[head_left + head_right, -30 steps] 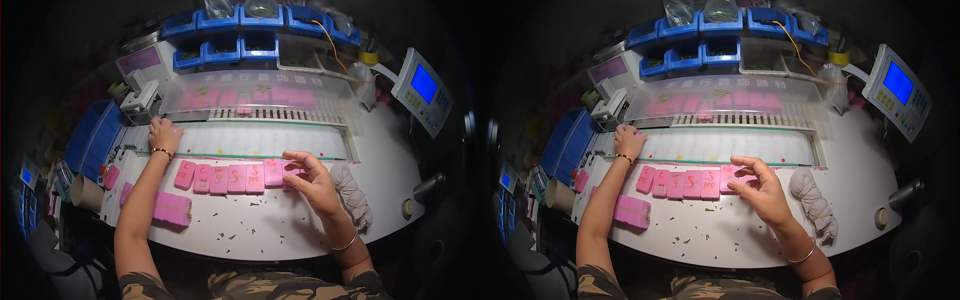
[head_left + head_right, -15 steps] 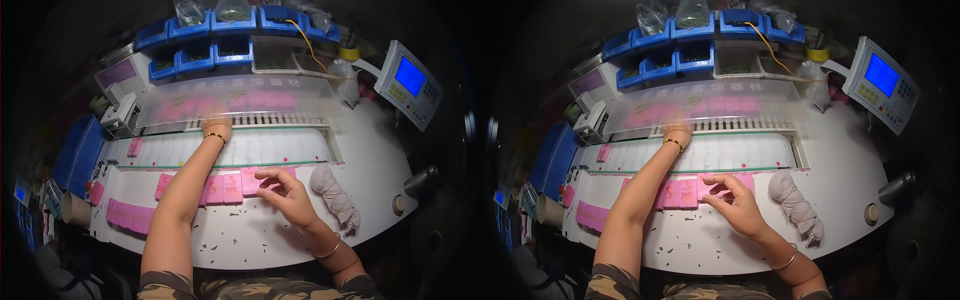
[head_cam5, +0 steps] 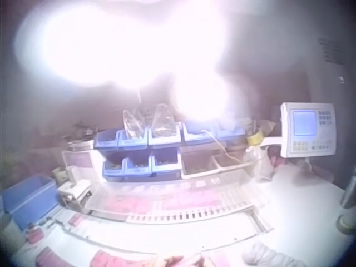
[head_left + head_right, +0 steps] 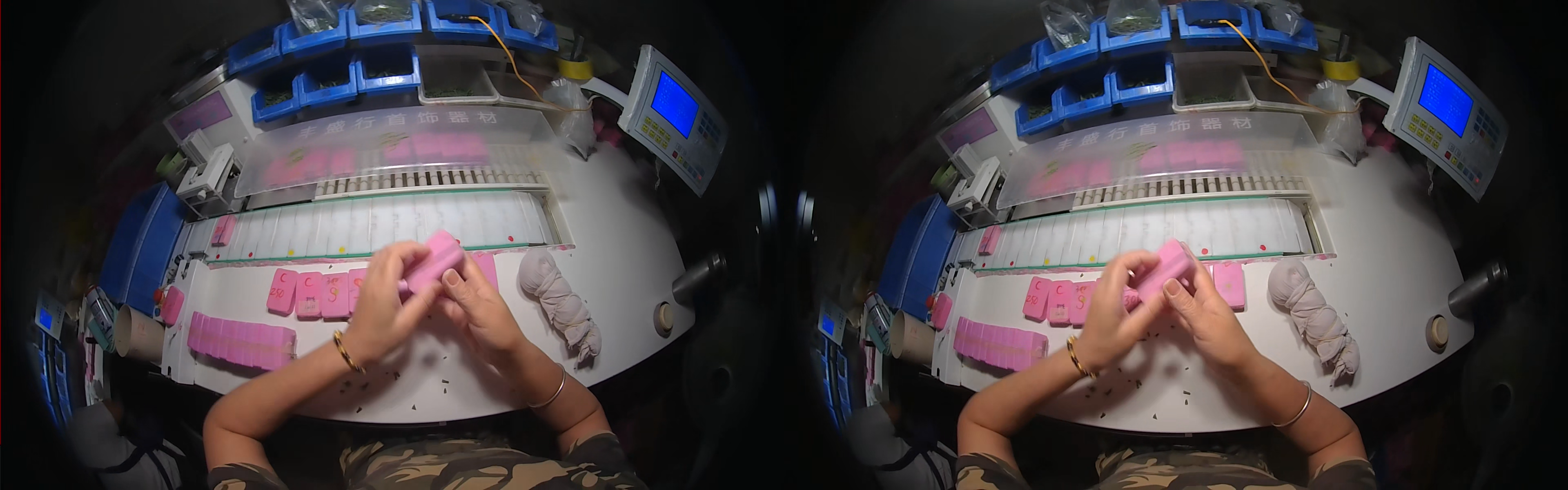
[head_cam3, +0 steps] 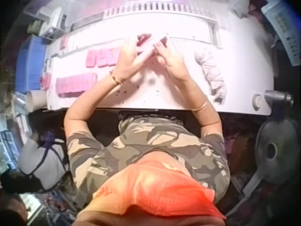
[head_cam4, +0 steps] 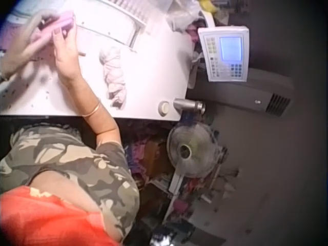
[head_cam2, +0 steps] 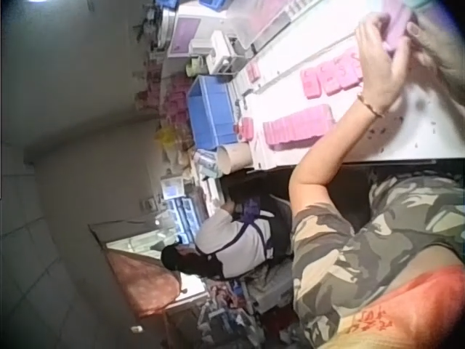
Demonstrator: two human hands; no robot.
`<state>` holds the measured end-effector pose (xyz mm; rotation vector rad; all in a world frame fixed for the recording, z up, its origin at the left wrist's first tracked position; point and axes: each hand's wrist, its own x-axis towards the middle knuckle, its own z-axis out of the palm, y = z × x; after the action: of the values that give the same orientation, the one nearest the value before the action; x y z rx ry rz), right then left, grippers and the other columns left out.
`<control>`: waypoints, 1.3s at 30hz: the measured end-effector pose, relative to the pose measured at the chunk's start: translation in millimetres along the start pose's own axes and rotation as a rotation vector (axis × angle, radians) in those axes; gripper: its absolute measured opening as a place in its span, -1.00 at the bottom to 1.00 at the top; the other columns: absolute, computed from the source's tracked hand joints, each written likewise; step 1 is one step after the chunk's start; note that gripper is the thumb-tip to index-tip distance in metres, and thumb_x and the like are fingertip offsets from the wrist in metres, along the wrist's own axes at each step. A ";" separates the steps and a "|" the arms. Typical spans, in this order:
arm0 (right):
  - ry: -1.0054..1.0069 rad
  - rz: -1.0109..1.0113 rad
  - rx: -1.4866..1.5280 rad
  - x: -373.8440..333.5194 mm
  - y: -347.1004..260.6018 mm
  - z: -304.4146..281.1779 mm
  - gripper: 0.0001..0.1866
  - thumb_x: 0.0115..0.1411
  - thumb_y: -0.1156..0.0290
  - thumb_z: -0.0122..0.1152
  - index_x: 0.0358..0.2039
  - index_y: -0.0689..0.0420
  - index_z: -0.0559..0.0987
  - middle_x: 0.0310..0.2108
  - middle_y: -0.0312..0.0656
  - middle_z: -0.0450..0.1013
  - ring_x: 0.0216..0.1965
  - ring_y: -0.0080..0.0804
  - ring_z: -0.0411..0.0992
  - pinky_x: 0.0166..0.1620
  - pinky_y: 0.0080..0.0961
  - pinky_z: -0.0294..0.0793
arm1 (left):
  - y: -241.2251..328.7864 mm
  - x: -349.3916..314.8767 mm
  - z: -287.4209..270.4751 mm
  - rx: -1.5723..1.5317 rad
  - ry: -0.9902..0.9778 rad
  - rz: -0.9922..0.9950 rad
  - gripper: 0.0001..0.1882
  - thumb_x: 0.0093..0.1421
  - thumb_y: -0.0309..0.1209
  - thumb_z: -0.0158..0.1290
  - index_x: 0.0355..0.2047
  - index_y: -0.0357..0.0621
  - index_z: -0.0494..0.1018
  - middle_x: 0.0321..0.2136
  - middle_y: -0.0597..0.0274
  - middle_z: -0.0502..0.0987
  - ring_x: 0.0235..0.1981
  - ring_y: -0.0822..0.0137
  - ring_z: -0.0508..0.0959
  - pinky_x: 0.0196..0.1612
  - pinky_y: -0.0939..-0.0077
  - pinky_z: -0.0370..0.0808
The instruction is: The person is assembling and preparing small jewelry components within rubber or silicone molds at a jewelry workshop station.
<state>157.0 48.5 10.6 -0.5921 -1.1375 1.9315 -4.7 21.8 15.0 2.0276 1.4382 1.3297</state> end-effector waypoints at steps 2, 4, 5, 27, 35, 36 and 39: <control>-0.101 -0.033 0.076 -6.3 -1.8 11.9 -0.26 0.41 0.24 -0.14 0.38 0.16 -0.28 0.34 -0.09 -0.04 0.22 -0.36 0.16 0.27 -0.38 0.19 | 20.4 -16.7 1.9 -0.030 -0.003 0.045 -0.54 0.10 -0.47 0.18 0.00 -0.26 0.31 -0.10 0.05 0.41 -0.15 0.25 0.43 -0.06 0.41 0.38; -0.128 -0.040 0.079 -12.2 2.8 18.5 -0.29 0.41 0.25 -0.15 0.38 0.13 -0.27 0.36 -0.11 -0.06 0.28 -0.35 0.09 0.29 -0.32 0.16 | 29.8 -28.2 0.8 0.055 0.128 0.073 -0.63 0.07 -0.54 0.17 -0.11 -0.26 0.35 -0.14 0.00 0.39 -0.12 0.12 0.42 -0.05 0.31 0.39; -0.146 -0.052 0.086 -15.8 5.7 20.3 -0.30 0.41 0.25 -0.17 0.39 0.10 -0.25 0.37 -0.12 -0.08 0.33 -0.33 0.03 0.32 -0.26 0.13 | 31.3 -33.6 0.8 0.052 0.131 0.071 -0.63 0.07 -0.54 0.17 -0.11 -0.26 0.35 -0.14 0.00 0.39 -0.12 0.12 0.42 -0.05 0.31 0.39; -0.096 0.140 -0.186 -67.0 7.0 0.8 -0.53 0.42 0.28 -0.15 0.24 0.27 0.21 -0.02 -0.18 0.39 -0.05 -0.54 0.37 0.02 -0.62 0.37 | 57.5 -58.1 -16.9 -0.873 -0.359 -0.724 -0.88 0.25 -0.48 0.07 -0.28 -0.22 0.36 -0.56 0.41 0.47 -0.49 0.62 0.48 -0.44 0.75 0.36; -0.133 0.017 -0.311 -73.4 5.9 0.3 -0.54 0.41 0.34 -0.18 0.22 0.33 0.19 0.07 -0.02 0.37 0.05 -0.43 0.37 0.11 -0.48 0.35 | 54.7 -65.9 -10.4 -0.785 -0.415 -0.698 -0.83 0.32 -0.35 0.00 -0.24 -0.20 0.47 -0.57 0.42 0.46 -0.58 0.65 0.40 -0.52 0.73 0.31; -0.142 0.041 -0.314 -74.0 5.3 1.8 -0.54 0.41 0.35 -0.18 0.22 0.33 0.19 0.07 -0.02 0.37 0.06 -0.42 0.36 0.13 -0.46 0.34 | 57.8 -64.9 -8.5 -0.769 -0.529 -0.676 -0.80 0.34 -0.32 -0.03 -0.24 -0.20 0.48 -0.60 0.43 0.43 -0.60 0.65 0.38 -0.53 0.73 0.29; -0.183 0.077 -0.300 -73.4 2.8 -2.2 -0.54 0.40 0.36 -0.17 0.22 0.34 0.19 0.09 0.00 0.36 0.08 -0.41 0.34 0.14 -0.45 0.33 | 65.3 -56.3 -17.4 -0.840 -0.691 -0.706 -0.70 0.39 -0.25 -0.14 -0.21 -0.22 0.48 -0.69 0.46 0.31 -0.67 0.65 0.26 -0.54 0.74 0.22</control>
<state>199.3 -11.4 6.9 -0.6353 -1.5587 1.9239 14.5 -59.9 41.3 1.0770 0.8860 0.6338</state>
